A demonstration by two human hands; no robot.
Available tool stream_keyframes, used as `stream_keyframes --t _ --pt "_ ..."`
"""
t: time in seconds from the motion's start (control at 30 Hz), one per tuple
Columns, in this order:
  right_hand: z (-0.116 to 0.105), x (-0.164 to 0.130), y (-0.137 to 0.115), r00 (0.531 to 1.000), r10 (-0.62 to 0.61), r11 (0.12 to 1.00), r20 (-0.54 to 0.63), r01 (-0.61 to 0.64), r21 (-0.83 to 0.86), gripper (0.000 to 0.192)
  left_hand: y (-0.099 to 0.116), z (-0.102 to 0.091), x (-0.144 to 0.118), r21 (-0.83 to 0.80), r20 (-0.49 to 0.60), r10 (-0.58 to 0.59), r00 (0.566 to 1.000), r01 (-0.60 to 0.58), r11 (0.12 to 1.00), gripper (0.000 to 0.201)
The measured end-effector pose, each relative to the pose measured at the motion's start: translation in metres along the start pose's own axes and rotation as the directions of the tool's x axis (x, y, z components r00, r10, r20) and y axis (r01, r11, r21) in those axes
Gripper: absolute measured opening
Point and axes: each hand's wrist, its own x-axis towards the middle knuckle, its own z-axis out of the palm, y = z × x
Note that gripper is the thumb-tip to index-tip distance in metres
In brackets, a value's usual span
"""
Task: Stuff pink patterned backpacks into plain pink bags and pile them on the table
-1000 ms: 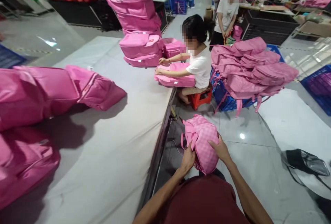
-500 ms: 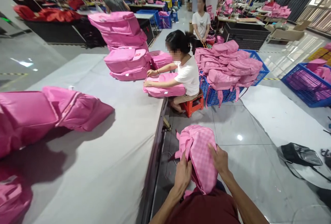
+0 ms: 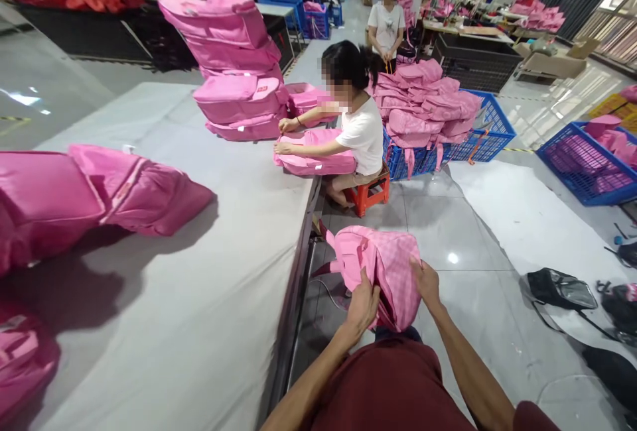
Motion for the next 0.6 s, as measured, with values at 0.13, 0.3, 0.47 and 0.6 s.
stream_keyframes --t 0.13,0.3,0.47,0.6 --pt "-0.030 0.009 -0.050 0.990 -0.116 0.956 0.087 0.087 0.281 0.076 -0.006 -0.039 0.024 -0.264 -0.253 0.068 0.965 -0.136 0.955 0.045" --pt "-0.007 0.025 -0.091 0.947 -0.227 0.859 0.229 0.084 0.505 0.087 -0.032 -0.083 0.067 -0.567 -0.280 -0.203 0.938 0.009 0.824 0.020" --pt "0.033 0.028 -0.076 0.904 -0.128 0.881 0.408 -0.085 0.466 0.100 -0.063 -0.075 0.082 -0.590 -0.225 -0.392 0.892 0.195 0.784 0.008" --pt "0.028 0.021 -0.064 0.895 -0.157 0.880 0.417 -0.065 0.471 0.091 -0.066 -0.063 0.081 -0.645 -0.156 -0.458 0.875 0.261 0.718 0.004"
